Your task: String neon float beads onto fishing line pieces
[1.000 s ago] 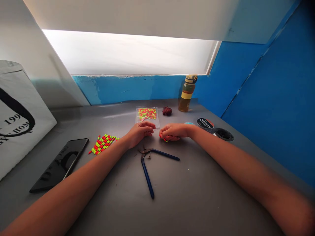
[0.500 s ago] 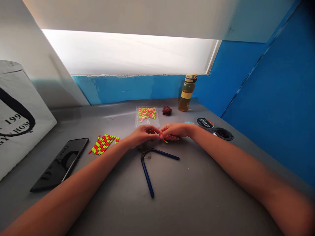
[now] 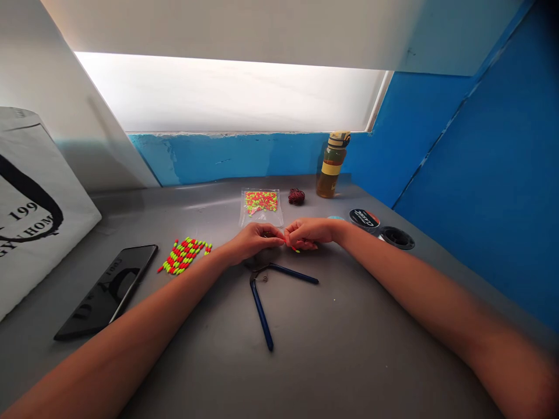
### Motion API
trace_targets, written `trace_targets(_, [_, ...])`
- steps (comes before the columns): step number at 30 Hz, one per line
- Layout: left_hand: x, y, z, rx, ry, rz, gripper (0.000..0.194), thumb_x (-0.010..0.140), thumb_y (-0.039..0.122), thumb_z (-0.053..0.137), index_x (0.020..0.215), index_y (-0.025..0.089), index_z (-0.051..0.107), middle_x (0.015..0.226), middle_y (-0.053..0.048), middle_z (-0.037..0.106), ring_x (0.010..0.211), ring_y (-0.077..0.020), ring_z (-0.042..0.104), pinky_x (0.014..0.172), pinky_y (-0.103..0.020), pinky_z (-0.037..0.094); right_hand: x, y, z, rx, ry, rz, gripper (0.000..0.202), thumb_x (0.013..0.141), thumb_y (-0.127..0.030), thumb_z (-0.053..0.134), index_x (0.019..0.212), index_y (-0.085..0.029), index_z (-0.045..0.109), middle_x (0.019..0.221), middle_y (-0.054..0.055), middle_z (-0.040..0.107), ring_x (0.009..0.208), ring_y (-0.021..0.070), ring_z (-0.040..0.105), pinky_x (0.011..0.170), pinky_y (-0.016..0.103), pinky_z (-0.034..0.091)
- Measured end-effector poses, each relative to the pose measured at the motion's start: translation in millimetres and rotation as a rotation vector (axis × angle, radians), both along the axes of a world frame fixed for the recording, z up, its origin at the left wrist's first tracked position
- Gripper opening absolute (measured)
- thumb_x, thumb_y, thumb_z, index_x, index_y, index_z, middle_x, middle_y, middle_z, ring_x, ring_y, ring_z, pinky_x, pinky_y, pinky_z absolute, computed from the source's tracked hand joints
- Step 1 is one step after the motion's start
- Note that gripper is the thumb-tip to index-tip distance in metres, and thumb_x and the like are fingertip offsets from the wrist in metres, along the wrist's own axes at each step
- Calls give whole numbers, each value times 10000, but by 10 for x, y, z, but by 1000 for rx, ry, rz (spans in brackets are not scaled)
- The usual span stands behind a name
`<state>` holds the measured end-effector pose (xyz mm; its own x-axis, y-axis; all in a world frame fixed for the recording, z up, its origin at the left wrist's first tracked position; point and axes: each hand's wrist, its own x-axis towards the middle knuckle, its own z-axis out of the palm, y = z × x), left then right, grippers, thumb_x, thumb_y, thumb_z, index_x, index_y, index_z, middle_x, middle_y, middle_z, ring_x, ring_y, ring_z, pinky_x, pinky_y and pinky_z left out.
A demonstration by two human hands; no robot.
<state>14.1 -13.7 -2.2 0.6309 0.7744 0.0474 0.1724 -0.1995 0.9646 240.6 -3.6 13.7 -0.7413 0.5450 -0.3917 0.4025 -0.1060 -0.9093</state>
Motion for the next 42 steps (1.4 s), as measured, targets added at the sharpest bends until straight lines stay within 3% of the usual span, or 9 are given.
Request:
trace_targets(7, [-18, -3, 27, -104, -18, 95, 235, 726, 386, 786, 858, 194, 764, 863, -51, 714, 734, -156, 578, 624, -260, 390, 26, 1, 12, 19, 11, 42, 63, 735, -191, 587, 708, -174, 533, 483, -56, 461, 431, 80, 366, 384, 187, 264])
trace_targets(11, [-38, 18, 32, -115, -13, 116, 268, 708, 404, 800, 866, 191, 764, 858, -44, 712, 751, -156, 572, 647, -266, 387, 22, -8, 24, -3, 31, 59, 122, 781, -253, 662, 812, -168, 581, 533, -61, 467, 450, 75, 368, 394, 183, 264])
trace_targets(15, [-46, 15, 34, -133, -38, 80, 282, 686, 400, 813, 865, 188, 758, 923, -42, 726, 807, -164, 592, 713, -279, 405, 12, -28, 45, -69, 82, -12, 254, 811, -378, 723, 880, -184, 575, 551, -82, 412, 446, 68, 333, 387, 182, 248])
trace_targets(18, [-41, 12, 23, -137, -31, 77, 289, 685, 396, 816, 876, 188, 755, 943, -39, 724, 805, -159, 590, 717, -279, 404, 10, -24, 44, -83, 110, -58, 246, 807, -349, 737, 820, -177, 562, 543, -88, 371, 442, 62, 307, 380, 184, 238])
trace_targets(21, [-38, 34, 13, -178, -104, 120, 277, 694, 385, 815, 854, 172, 740, 876, -42, 702, 785, -156, 586, 730, -282, 418, 16, -7, 32, -85, 118, -37, 218, 800, -298, 730, 765, -169, 558, 555, -78, 384, 454, 64, 321, 382, 189, 256])
trace_targets(26, [-69, 74, 72, -411, -404, 152, 288, 815, 449, 695, 806, 162, 671, 682, -8, 589, 635, -118, 524, 653, -262, 422, 31, -1, 21, -75, 125, -18, 223, 781, -237, 709, 676, -163, 526, 560, -62, 421, 455, 64, 333, 380, 194, 274])
trace_targets(30, [-94, 57, 120, -434, -353, 158, 360, 859, 514, 612, 941, 172, 689, 557, 24, 487, 533, -116, 450, 561, -254, 376, 40, -2, 17, -81, 115, -24, 237, 789, -266, 730, 693, -164, 539, 524, -66, 433, 443, 63, 337, 388, 188, 282])
trace_targets(37, [-72, 83, 77, -445, -403, 146, 364, 838, 470, 665, 993, 145, 718, 902, -74, 648, 731, -139, 567, 687, -280, 453, 60, 25, -13, -66, 103, 26, 230, 804, -288, 739, 716, -164, 566, 494, -60, 449, 444, 69, 342, 394, 184, 275])
trace_targets(42, [-53, 58, 51, -261, -214, 97, 298, 771, 429, 750, 849, 142, 748, 951, -92, 677, 815, -163, 589, 719, -286, 457, 42, 5, 13, -75, 99, -8, 260, 811, -290, 730, 709, -176, 520, 498, -68, 434, 442, 69, 341, 392, 184, 275])
